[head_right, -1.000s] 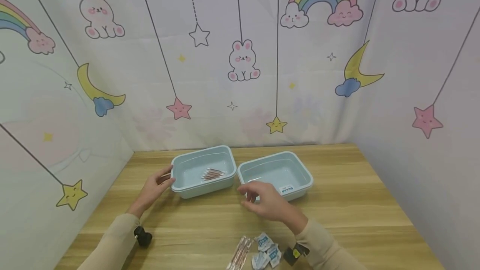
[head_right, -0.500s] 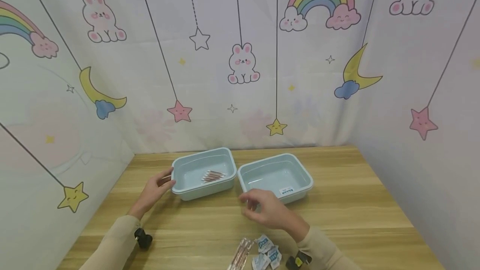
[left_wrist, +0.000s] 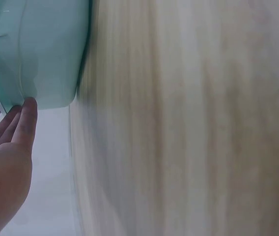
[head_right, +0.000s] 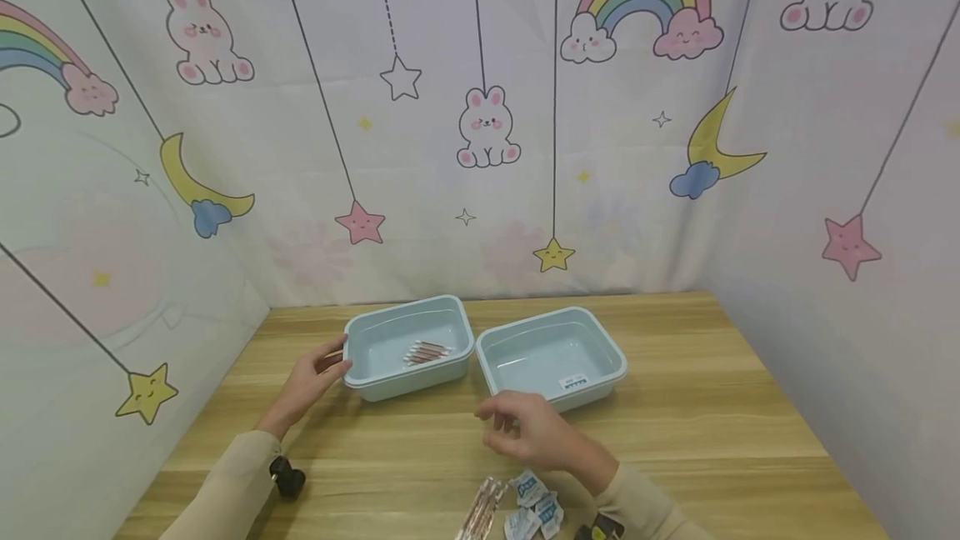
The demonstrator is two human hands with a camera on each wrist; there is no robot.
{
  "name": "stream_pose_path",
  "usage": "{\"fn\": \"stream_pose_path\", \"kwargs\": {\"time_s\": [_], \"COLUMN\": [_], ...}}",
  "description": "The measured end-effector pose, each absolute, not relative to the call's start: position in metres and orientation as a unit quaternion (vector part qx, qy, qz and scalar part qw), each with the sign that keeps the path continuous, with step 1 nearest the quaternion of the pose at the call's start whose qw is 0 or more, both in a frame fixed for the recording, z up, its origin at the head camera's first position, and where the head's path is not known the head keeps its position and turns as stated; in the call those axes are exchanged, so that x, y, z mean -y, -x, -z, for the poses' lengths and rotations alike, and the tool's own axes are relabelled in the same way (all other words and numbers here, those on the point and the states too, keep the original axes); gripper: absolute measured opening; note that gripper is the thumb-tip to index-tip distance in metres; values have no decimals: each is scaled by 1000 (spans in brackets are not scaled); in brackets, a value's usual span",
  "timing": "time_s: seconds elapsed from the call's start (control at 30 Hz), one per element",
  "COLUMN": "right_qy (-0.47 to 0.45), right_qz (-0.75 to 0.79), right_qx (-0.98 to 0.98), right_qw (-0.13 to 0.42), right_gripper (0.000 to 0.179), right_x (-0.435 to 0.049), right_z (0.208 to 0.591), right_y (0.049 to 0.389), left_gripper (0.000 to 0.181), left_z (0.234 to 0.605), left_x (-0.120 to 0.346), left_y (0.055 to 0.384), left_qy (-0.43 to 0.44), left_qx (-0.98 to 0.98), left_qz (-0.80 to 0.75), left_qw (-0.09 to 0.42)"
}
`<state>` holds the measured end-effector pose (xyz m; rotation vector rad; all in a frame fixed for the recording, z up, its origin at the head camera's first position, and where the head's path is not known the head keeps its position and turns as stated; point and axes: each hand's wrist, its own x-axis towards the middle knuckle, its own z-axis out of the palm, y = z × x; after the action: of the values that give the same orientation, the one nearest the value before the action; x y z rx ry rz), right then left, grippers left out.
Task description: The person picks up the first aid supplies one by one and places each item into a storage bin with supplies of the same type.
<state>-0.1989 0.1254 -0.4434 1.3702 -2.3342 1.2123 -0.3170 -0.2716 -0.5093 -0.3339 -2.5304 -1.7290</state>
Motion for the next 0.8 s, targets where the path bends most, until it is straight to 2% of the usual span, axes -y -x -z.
{"fn": "stream_pose_path", "kwargs": {"time_s": [0.43,0.67,0.8], "right_qy": [-469,-469,-475], "right_qz": [-393,-392,-391], "right_qx": [784,788,786], "right_qw": [100,77,64], "right_gripper": [28,26,28], "right_x": [-126,-127,-126], "right_z": [484,489,492], "right_y": [215,215,214], "left_gripper": [66,68,62], "left_z": [508,508,508], "left_x": [271,271,271], "left_y": [316,315,315], "left_qy": [109,108,108], "left_qx": [821,821,821], "left_qz": [560,559,560], "left_qw": [30,29,29]}}
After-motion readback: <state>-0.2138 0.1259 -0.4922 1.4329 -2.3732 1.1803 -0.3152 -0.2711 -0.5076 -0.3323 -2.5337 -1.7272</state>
